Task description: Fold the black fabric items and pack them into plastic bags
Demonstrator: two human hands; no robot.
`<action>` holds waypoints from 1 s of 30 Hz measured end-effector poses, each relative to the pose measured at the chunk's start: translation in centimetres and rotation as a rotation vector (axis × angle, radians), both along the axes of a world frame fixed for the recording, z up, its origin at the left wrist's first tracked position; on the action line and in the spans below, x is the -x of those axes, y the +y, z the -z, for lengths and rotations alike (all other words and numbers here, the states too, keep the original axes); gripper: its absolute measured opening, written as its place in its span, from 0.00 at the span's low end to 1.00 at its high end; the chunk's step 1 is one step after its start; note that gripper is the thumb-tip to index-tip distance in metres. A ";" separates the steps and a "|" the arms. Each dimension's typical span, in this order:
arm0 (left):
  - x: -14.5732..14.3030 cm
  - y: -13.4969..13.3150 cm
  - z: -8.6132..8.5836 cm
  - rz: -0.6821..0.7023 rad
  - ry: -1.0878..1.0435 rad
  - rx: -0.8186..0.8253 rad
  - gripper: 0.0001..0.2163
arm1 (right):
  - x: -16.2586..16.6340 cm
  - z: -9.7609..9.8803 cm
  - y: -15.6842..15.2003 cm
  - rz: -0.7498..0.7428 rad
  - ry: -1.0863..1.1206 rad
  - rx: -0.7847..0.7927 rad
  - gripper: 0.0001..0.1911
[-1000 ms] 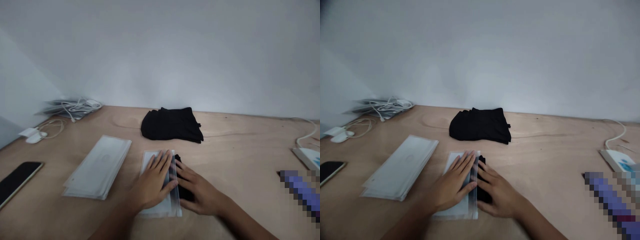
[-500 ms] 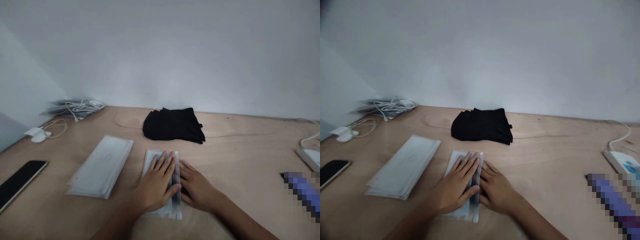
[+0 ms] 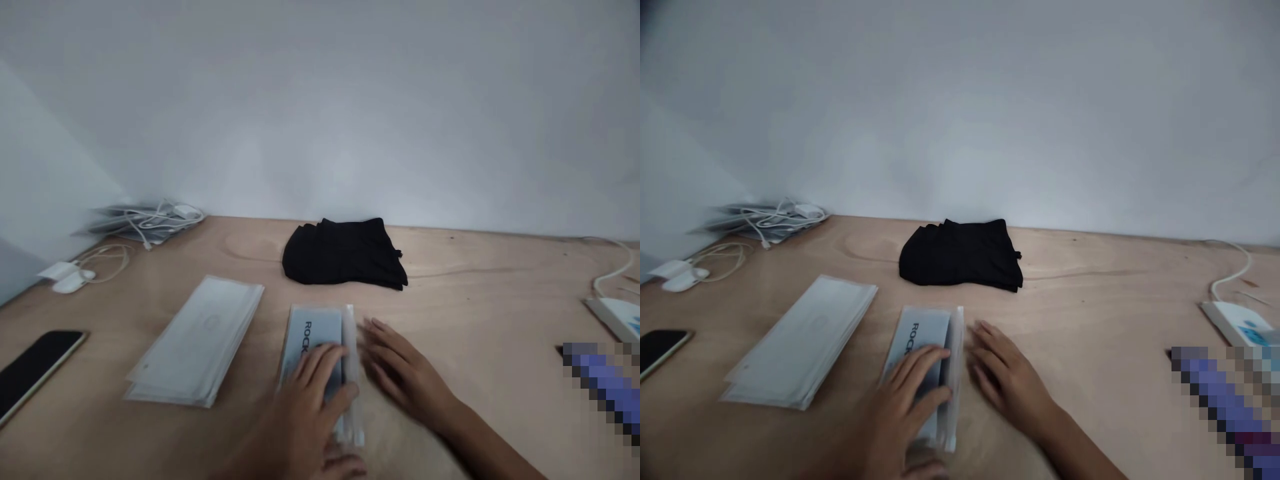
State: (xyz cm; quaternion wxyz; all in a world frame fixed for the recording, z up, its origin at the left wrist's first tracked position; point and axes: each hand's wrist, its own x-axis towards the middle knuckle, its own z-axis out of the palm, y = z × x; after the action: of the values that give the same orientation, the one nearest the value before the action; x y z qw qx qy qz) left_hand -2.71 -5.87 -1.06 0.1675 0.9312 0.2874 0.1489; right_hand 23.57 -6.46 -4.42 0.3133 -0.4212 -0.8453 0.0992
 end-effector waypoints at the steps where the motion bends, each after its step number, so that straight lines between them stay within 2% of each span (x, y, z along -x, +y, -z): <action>1: 0.1 -0.4 0.6 0.020 0.009 -0.002 0.33 | 0.0 0.0 -0.4 -0.012 0.025 -0.006 0.17; 4: 0.0 -0.6 1.3 0.039 0.055 -0.001 0.29 | 0.5 -0.4 -1.6 -0.116 0.032 -0.001 0.14; 10: -0.4 -0.1 -1.0 0.068 -0.017 -0.113 0.07 | 2.1 -1.2 -2.3 -0.268 0.036 -0.110 0.06; 12: -0.5 -0.2 -1.2 0.101 -0.106 -0.138 0.05 | 2.3 -1.3 -2.3 -0.291 0.047 -0.159 0.03; 17: -0.5 -0.1 -1.4 0.136 -0.234 -0.088 0.08 | 2.4 -0.9 -2.3 -0.291 0.032 -0.240 0.07; 19: -0.8 -0.3 -1.5 0.124 -0.224 0.039 0.09 | 2.0 -0.4 -1.6 -0.243 -0.020 -0.293 0.10; 22: -1.6 -1.3 -1.3 0.060 -0.203 0.326 0.11 | 0.6 0.2 0.9 -0.048 -0.117 -0.338 0.13; 24: -2.3 -2.0 -1.1 0.074 -0.167 0.439 0.13 | -0.6 0.4 3.1 0.063 -0.148 -0.327 0.12; 27: -3.1 -2.1 -1.5 0.137 -0.080 0.416 0.08 | -2.0 0.6 5.7 0.144 -0.155 -0.293 0.10; 29: -3.3 -1.2 -2.5 0.220 -0.046 0.314 0.04 | -2.4 0.7 6.5 0.171 -0.155 -0.267 0.10; 30: -3.4 -0.6 -2.9 0.250 -0.037 0.251 0.07 | -2.4 0.9 6.6 0.184 -0.150 -0.253 0.09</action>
State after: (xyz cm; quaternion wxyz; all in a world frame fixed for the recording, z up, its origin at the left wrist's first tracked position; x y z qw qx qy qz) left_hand 0.70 -6.45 1.87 0.3049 0.9286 0.1826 0.1069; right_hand 26.01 0.14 -5.28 0.3076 -0.4605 -0.8298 -0.0689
